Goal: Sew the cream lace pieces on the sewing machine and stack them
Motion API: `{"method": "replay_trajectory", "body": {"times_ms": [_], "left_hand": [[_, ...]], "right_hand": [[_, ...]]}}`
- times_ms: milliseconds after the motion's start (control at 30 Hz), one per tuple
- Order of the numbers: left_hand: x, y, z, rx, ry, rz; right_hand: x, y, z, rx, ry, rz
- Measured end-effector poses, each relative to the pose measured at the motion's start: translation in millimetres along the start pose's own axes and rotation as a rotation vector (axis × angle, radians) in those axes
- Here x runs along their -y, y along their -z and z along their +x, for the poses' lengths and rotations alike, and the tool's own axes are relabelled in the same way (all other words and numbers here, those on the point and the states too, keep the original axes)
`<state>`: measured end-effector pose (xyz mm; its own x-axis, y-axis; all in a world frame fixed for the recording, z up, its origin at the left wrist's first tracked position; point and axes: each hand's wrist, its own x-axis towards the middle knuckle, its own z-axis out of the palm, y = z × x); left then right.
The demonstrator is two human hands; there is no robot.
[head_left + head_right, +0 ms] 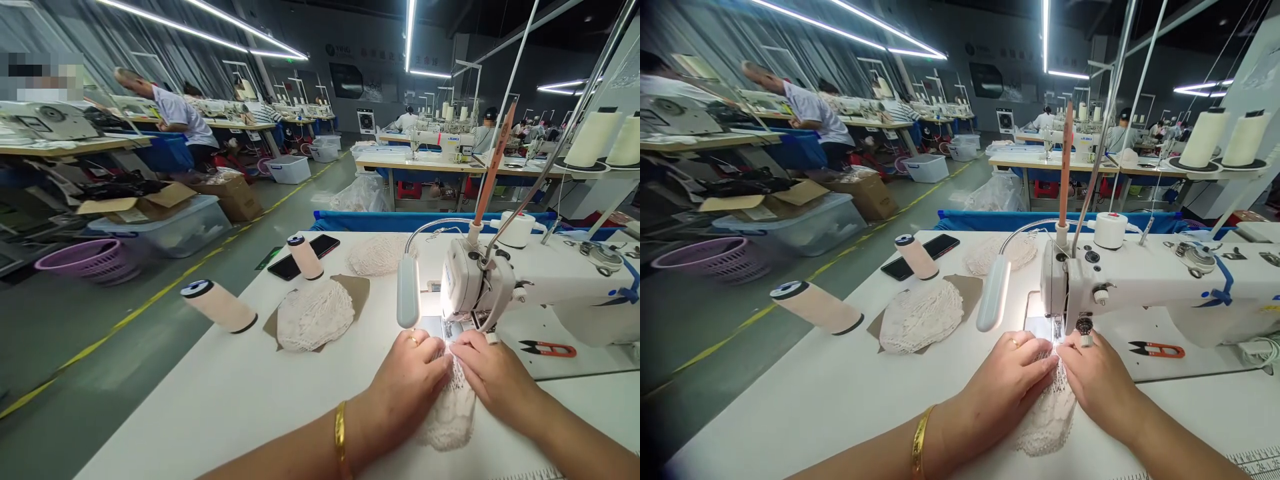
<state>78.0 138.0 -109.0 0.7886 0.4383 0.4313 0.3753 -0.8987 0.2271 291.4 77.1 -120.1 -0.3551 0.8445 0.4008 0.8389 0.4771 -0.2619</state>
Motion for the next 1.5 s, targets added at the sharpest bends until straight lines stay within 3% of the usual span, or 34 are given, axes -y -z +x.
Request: {"method": "replay_trajectory", "body": {"times_ms": [400, 1067, 1500], "left_hand": [[1, -7.9, 4, -0.020, 0.044, 0.025], [-3, -14.7, 6, -0.089, 0.053, 0.107], [0, -14.5, 8, -0.061, 0.066, 0.080]], "right_hand": [[-7, -2, 4, -0.022, -0.081, -0.019], [-8, -1, 9, -0.102, -0.077, -0.164], [-9, -3, 9, -0.094, -0.077, -0.160]]}}
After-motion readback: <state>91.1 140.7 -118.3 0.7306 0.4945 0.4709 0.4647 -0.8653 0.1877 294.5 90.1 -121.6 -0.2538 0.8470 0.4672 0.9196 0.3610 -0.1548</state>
